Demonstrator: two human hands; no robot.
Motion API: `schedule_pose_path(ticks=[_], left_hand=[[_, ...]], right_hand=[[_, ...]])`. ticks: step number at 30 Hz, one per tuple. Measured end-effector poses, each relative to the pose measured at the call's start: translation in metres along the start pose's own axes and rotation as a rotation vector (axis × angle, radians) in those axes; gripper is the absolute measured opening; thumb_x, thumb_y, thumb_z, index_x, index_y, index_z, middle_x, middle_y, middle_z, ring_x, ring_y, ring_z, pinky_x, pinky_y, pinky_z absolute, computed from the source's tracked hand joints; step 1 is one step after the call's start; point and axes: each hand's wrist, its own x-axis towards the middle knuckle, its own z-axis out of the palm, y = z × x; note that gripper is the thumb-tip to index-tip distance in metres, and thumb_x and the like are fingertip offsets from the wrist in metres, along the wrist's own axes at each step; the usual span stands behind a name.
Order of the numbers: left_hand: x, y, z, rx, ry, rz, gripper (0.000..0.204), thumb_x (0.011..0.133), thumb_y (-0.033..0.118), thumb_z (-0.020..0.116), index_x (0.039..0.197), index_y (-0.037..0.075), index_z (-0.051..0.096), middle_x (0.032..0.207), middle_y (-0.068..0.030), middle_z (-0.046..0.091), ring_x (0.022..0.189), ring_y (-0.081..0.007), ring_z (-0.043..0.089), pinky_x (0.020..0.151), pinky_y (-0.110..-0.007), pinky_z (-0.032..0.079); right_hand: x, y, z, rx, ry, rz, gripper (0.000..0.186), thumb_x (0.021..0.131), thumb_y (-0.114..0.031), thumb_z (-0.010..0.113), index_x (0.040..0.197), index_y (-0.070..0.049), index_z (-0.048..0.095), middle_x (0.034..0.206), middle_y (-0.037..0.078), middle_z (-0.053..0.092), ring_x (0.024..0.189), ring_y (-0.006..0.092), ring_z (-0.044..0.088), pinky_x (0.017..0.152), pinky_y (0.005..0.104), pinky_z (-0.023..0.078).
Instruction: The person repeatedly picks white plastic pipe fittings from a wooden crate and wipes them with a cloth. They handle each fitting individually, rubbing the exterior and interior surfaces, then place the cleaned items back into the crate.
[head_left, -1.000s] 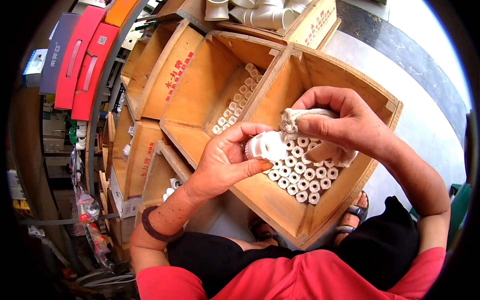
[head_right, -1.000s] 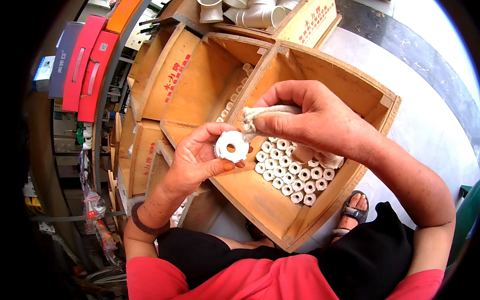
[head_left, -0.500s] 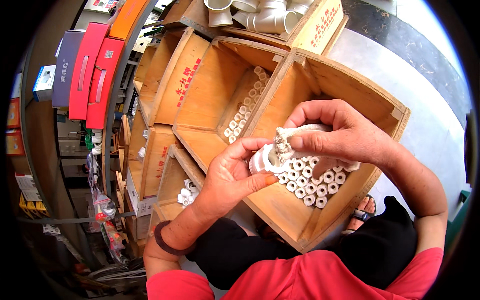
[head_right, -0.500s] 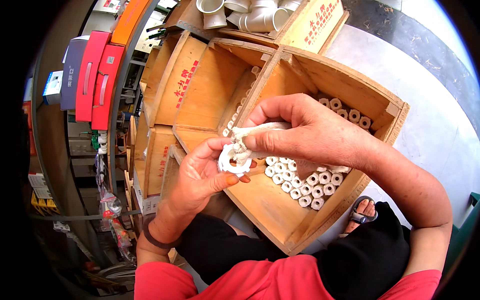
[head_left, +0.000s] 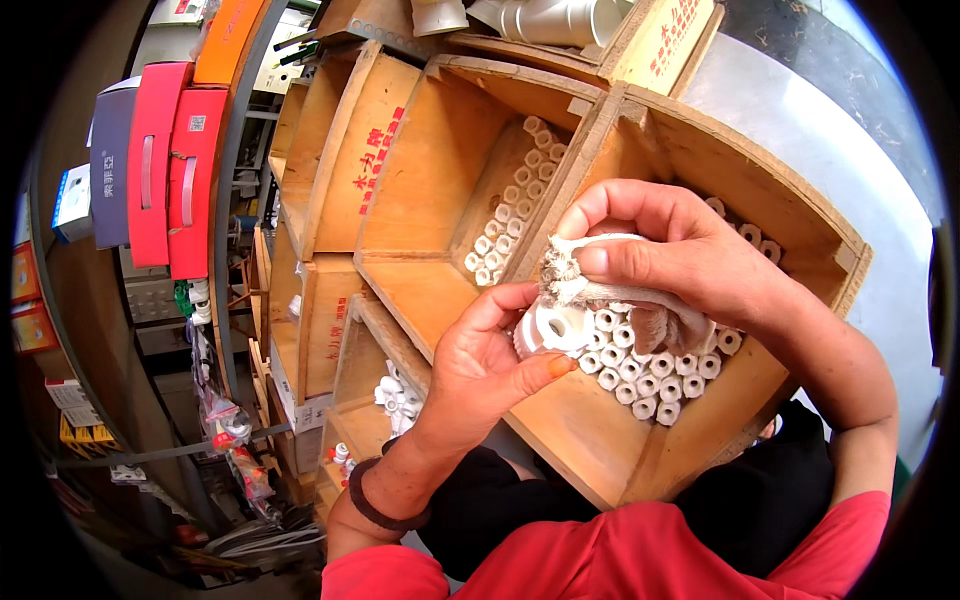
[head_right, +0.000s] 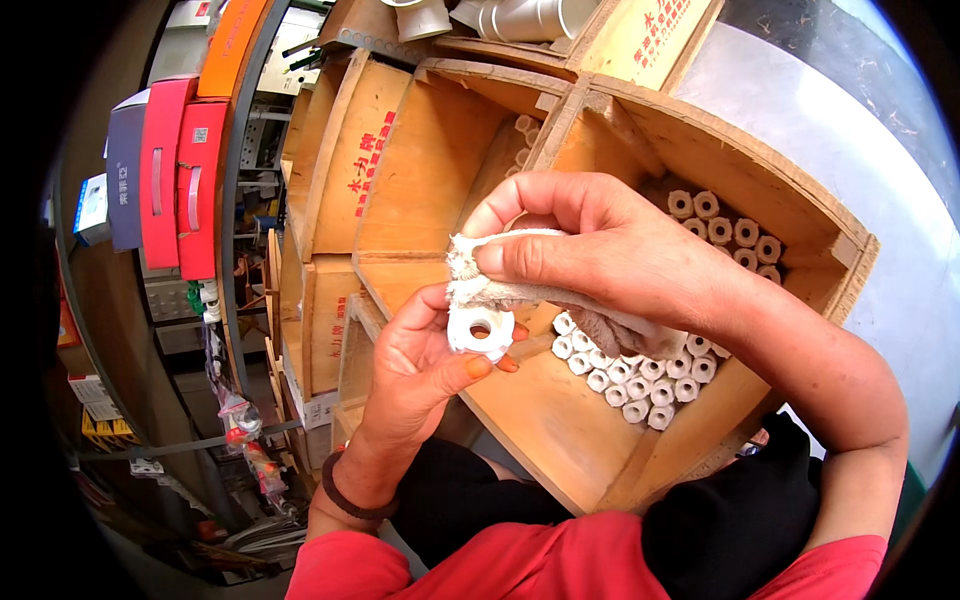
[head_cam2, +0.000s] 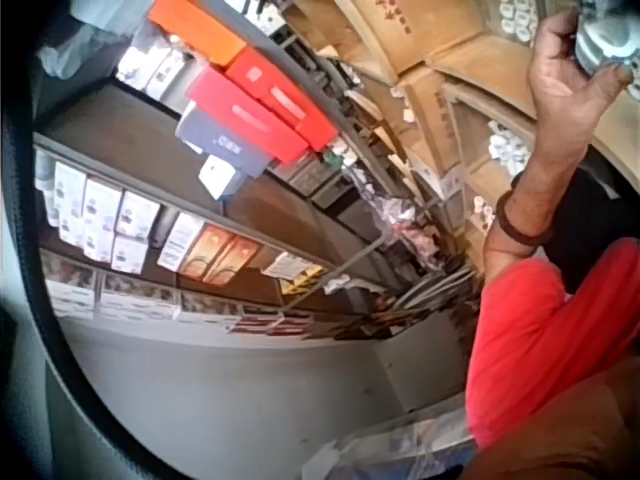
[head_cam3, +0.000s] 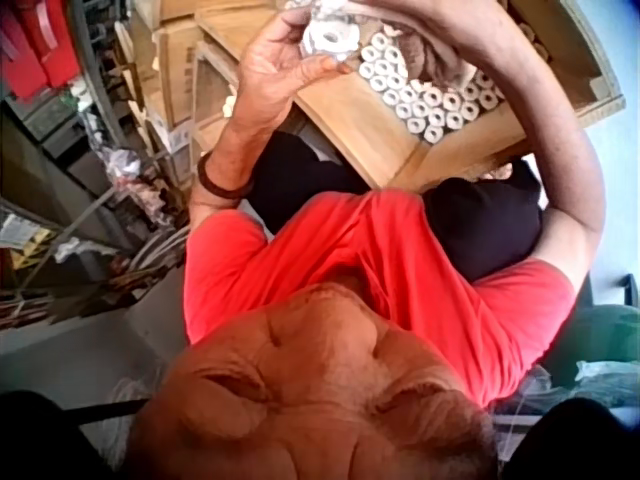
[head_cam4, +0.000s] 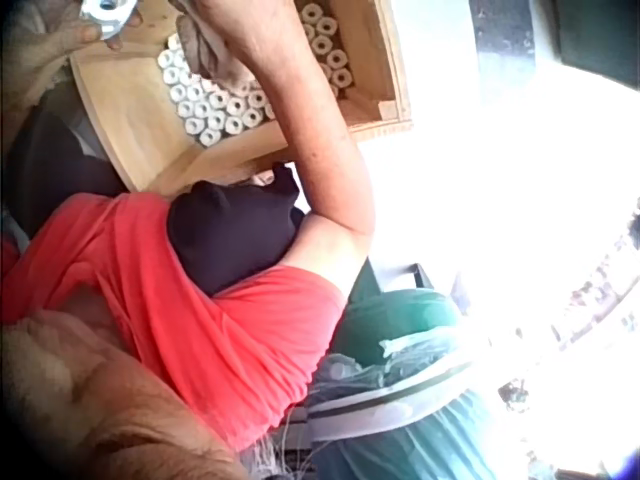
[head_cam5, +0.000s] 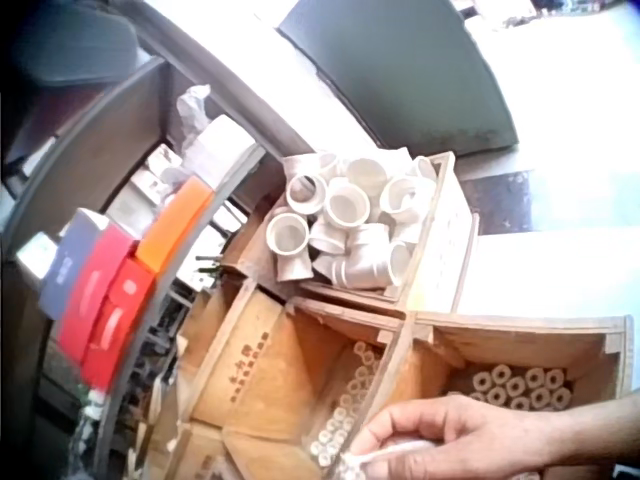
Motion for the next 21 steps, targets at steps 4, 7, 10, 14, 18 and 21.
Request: schedule_pose_path(ticks=[4,7,10,14,18,21], left_hand=[[0.012,-0.005,-0.011,-0.046,-0.033,-0.021,0.052,0.083,-0.004,0.069,0.129,-0.003,0.044,0.122,-0.0134,0.055,0.114,-0.0223,0.056,0.096,-0.036,0.048],[0.019,-0.006,-0.013,-0.104,-0.029,-0.045,0.052,0.083,-0.007,0.068,0.129,-0.003,0.044,0.124,-0.0116,0.053,0.118,-0.0189,0.052,0.102,-0.034,0.044],[0.023,-0.007,-0.016,-0.104,-0.056,-0.034,0.052,0.083,-0.007,0.068,0.129,-0.003,0.044,0.123,-0.0113,0.054,0.117,-0.0190,0.053,0.102,-0.034,0.045],[0.025,-0.008,-0.019,0.003,0.001,-0.007,0.055,0.082,0.004,0.072,0.129,-0.001,0.044,0.118,-0.0180,0.060,0.106,-0.0297,0.063,0.084,-0.041,0.056],[0.025,-0.008,-0.020,-0.018,-0.001,-0.014,0.054,0.082,0.004,0.072,0.128,0.000,0.046,0.117,-0.0179,0.060,0.107,-0.0312,0.063,0.083,-0.042,0.056],[0.022,-0.008,-0.019,-0.028,-0.027,-0.027,0.054,0.080,0.004,0.074,0.127,0.001,0.047,0.119,-0.0180,0.060,0.107,-0.0322,0.063,0.083,-0.042,0.056]], right_hand=[[0.006,0.004,-0.008,0.009,-0.068,-0.040,0.020,0.093,-0.016,0.063,0.108,-0.002,0.060,0.095,0.002,0.064,0.089,0.0054,0.058,0.077,0.0211,0.048],[0.010,0.013,-0.014,-0.024,-0.054,-0.072,0.020,0.093,-0.014,0.063,0.108,-0.001,0.060,0.095,0.000,0.063,0.089,0.0046,0.057,0.078,0.0212,0.048],[0.013,0.019,-0.019,-0.049,-0.041,-0.079,0.020,0.093,-0.014,0.063,0.108,-0.001,0.060,0.095,0.000,0.063,0.089,0.0046,0.057,0.078,0.0211,0.048],[0.011,0.010,-0.018,-0.033,-0.001,-0.009,0.020,0.093,-0.014,0.063,0.108,0.000,0.060,0.095,0.001,0.063,0.089,0.0045,0.057,0.076,0.0207,0.048],[0.007,-0.002,-0.014,-0.001,0.048,0.055,0.021,0.093,-0.014,0.063,0.109,-0.001,0.060,0.095,0.002,0.064,0.086,0.0046,0.058,0.074,0.0201,0.048],[0.007,0.004,-0.017,0.098,0.025,-0.024,0.022,0.093,-0.015,0.063,0.110,-0.001,0.059,0.095,0.003,0.065,0.082,0.0044,0.058,0.070,0.0194,0.048]])
